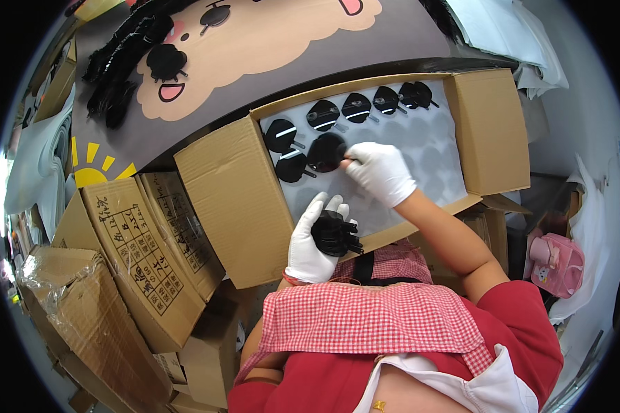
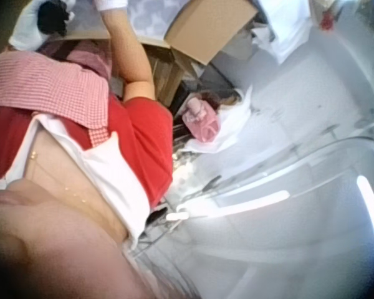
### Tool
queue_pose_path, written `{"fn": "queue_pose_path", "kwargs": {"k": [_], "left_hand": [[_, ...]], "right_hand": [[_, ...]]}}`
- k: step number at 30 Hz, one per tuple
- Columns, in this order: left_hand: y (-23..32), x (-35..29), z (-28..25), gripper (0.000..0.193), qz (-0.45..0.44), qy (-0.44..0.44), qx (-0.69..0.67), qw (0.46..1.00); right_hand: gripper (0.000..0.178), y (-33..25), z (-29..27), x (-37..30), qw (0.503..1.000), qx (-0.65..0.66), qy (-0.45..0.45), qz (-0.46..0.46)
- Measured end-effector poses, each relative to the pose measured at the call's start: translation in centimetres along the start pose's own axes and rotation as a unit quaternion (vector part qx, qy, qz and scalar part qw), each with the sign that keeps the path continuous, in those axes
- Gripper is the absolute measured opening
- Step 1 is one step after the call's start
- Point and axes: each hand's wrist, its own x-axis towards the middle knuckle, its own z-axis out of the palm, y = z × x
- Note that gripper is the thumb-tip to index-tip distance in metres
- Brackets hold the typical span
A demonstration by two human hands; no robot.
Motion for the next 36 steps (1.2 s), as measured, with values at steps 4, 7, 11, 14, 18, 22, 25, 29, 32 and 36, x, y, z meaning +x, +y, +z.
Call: {"fn": "queue_pose_path", "kwargs": {"k": [4,7,11,14,18,22,25,29,32,36], "left_hand": [[-0.2,0.8,-0.6,0.044,0.023,-0.041,0.064,0.997],[-0.7,1.5,0.2,0.046,0.023,-0.067,0.112,0.991],[-1.7,2.9,1.2,0.053,0.051,-0.084,0.147,0.984],[-2.1,4.2,2.7,0.061,0.035,-0.058,0.179,0.982],[-2.9,5.6,3.7,0.066,0.044,-0.055,0.216,0.974],[-4.1,5.0,4.7,0.065,0.096,-0.001,0.218,0.971],[-4.6,4.6,4.8,0.058,0.104,0.037,0.2,0.974],[-5.0,4.2,4.4,0.048,0.121,0.018,0.166,0.978],[-5.6,4.0,4.5,0.045,0.144,-0.026,0.146,0.978],[-6.2,3.8,5.0,0.035,0.163,-0.081,0.144,0.973]], "right_hand": [[0.016,6.2,-2.2,-1.9,0.996,-0.027,0.082,0.037],[0.018,9.9,-3.7,-3.2,0.986,-0.031,0.139,0.086],[0.017,13.5,-5.7,-4.3,0.974,-0.035,0.176,0.137],[0.018,15.3,-7.5,-4.8,0.962,-0.118,0.199,0.142],[0.024,16.4,-9.0,-4.6,0.949,-0.217,0.174,0.15],[0.03,14.2,-7.8,-1.4,0.964,-0.213,0.154,0.033],[0.034,14.2,-7.1,0.8,0.963,-0.24,0.115,0.035],[0.044,15.0,-7.8,-0.1,0.956,-0.251,0.138,0.069],[0.057,11.3,-8.5,-2.9,0.995,0.008,0.068,0.071],[0.03,2.9,-8.1,-6.7,0.956,0.221,-0.171,0.087]]}}
